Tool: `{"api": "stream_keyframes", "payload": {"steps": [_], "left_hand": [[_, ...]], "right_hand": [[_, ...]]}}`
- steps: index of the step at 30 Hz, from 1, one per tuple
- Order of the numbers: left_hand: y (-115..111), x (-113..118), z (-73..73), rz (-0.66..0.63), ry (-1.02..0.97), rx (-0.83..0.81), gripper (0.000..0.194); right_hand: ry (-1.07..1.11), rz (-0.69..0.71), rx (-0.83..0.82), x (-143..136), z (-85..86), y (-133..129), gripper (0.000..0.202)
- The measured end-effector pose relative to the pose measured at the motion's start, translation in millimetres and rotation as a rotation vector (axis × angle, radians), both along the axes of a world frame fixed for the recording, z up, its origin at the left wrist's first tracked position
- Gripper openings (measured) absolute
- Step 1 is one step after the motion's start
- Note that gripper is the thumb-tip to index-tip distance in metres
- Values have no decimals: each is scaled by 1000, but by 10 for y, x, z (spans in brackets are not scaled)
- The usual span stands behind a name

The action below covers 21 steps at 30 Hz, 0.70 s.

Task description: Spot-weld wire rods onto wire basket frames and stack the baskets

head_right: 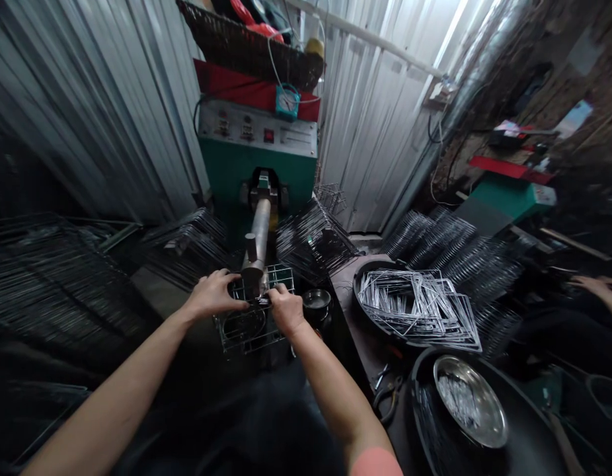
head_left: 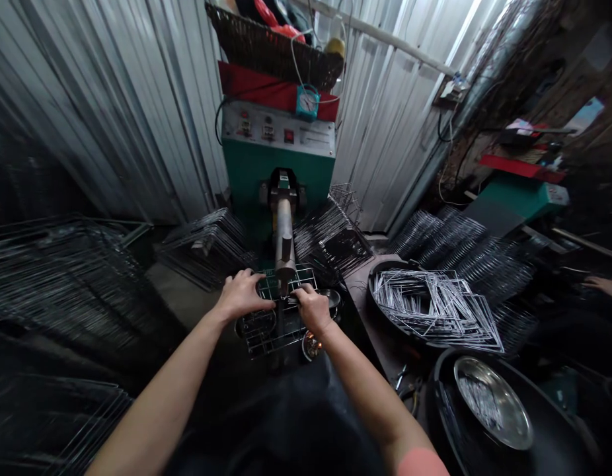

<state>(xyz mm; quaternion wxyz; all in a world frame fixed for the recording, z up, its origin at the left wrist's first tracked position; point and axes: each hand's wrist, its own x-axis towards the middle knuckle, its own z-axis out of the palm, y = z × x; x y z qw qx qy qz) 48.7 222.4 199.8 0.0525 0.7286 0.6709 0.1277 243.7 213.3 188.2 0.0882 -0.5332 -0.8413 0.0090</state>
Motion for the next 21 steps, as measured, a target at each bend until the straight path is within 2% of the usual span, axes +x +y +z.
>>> {"api": "stream_keyframes", "payload": {"steps": [4,6,9,12,13,15,17,18,19,21], "left_hand": [[5,4,0,-4,-17,-22,75],[22,22,14,-6,-12,-19,72],[45,30,50,-19,-5,7,72],[4,-63,-6,-35,-119,20,84],[-32,-119,-75,-26,-202,38,89],[-131,-239,-305,34,-424,122,98],[-236,-324,-623,120,-686,233,101],[-279,-338,-787,138,-815,234,104],[-310,-332,-937,102,-922,188,104],[-333,-271,-1151,30,-1068,167,98]], "right_hand": [[-4,-7,-9,-18,-26,38,27],[89,-17,-6,-24,-53,76,23],[424,-58,47,48,-168,51,20],[863,-177,45,303,-478,-184,25],[976,-236,-10,429,-638,-302,26],[1197,-406,-103,708,-1013,-545,28],[1363,-561,-182,963,-1363,-732,23],[1427,-594,-211,1063,-1486,-789,21],[1500,-612,-233,1140,-1560,-820,21],[1588,-597,-267,1229,-1556,-819,22]]}}
